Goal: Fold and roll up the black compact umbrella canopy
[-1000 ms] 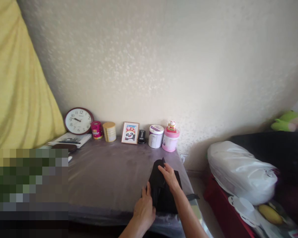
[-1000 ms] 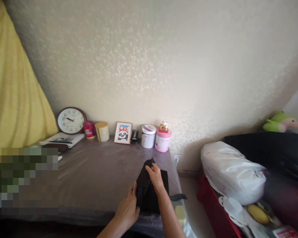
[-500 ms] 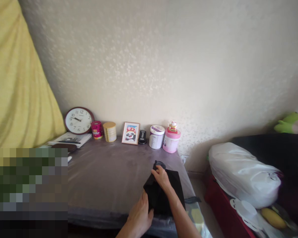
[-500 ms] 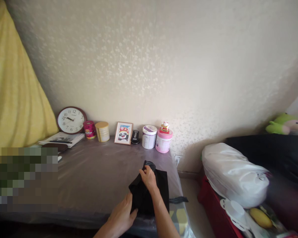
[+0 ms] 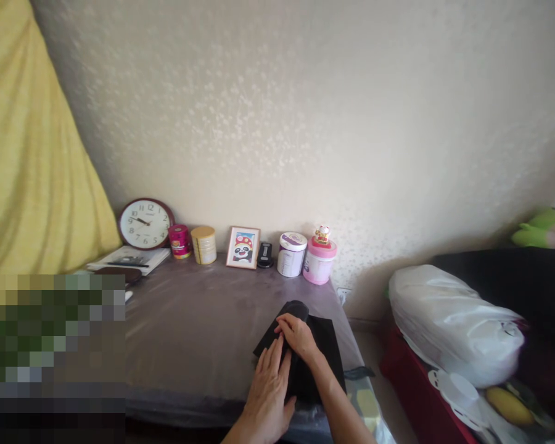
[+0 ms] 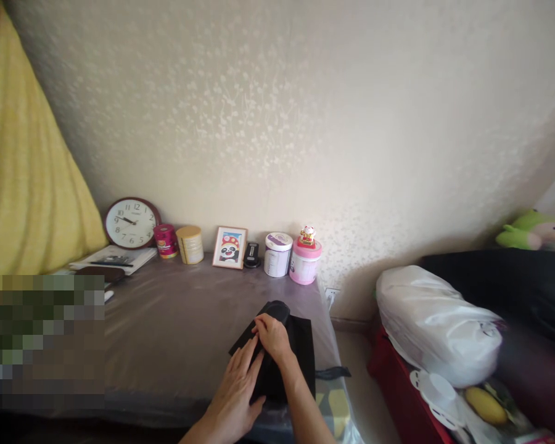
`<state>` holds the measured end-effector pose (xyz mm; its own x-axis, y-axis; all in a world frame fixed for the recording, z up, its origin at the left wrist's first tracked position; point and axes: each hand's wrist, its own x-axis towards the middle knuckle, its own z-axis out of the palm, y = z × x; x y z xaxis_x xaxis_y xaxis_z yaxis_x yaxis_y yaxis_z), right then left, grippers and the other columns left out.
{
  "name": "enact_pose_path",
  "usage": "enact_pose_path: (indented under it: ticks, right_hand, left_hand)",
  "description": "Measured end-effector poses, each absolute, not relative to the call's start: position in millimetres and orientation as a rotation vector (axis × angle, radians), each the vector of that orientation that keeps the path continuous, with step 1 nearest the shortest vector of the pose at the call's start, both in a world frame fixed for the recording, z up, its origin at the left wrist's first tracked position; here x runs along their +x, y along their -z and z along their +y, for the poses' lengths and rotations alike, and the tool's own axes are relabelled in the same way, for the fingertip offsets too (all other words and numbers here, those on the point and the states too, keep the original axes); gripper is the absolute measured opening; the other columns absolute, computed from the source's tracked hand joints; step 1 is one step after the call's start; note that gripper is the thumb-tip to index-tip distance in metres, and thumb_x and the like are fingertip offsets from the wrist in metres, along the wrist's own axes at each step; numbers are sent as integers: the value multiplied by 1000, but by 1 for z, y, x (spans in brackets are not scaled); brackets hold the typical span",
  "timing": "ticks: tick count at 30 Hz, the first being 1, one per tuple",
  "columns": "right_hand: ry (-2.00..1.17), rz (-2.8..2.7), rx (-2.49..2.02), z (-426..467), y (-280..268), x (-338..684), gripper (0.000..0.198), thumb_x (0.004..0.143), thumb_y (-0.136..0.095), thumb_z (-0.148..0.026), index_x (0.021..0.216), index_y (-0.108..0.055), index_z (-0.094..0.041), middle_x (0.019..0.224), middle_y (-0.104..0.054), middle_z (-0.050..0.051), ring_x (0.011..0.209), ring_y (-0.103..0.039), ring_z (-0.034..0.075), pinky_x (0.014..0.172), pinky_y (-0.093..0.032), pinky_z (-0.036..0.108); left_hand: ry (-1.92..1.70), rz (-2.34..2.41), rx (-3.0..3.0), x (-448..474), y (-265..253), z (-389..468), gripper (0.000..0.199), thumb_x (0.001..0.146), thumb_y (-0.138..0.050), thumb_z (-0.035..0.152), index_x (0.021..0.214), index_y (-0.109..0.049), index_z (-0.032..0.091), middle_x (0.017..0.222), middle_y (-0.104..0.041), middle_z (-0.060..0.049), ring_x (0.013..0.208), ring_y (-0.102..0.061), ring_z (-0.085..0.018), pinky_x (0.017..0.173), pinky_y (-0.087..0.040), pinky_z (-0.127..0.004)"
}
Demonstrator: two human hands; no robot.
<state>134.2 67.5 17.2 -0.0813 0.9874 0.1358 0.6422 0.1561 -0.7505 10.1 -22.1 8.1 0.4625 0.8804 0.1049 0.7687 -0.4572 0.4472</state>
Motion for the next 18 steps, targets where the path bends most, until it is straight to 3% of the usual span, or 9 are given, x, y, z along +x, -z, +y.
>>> enact_pose_path:
  ticks: [3,9,13,18]
  right_hand:
    - [-592,-1889,-1555,61,-17,132,27,85,-40,-26,93,-66,-24,79,-71,0,75,-65,15,69,-45,23]
    - [-338,-2117,-1369,48,-14,139,26,88,-44,-31,90,-70,-28,91,-71,0,92,-59,19,84,-41,30]
    - [-282,-2151,-1352,57,-7,152,26,89,-44,-30,89,-69,-26,94,-71,0,111,-52,21,102,-27,39]
    - [-171,-2145,-1445,83,4,161,28,89,-42,-24,86,-69,-26,96,-70,1,114,-50,20,106,-19,44]
  left_hand:
    - [-328,1422,2330,13,-2,-18,86,60,-53,12,140,-19,13,150,-13,-10,138,-8,-29,112,-14,-45]
    - [-260,1428,2280,15,9,-16,91,55,-47,1,140,-17,10,151,-5,-11,138,-6,-27,113,-14,-40]
    - [-218,1422,2262,21,14,-15,96,52,-46,-1,140,-9,9,150,-1,-10,138,-3,-27,113,-14,-39]
    - [-267,1433,2244,27,29,-12,100,50,-46,-1,140,-5,11,150,0,-8,138,-3,-28,112,-15,-41]
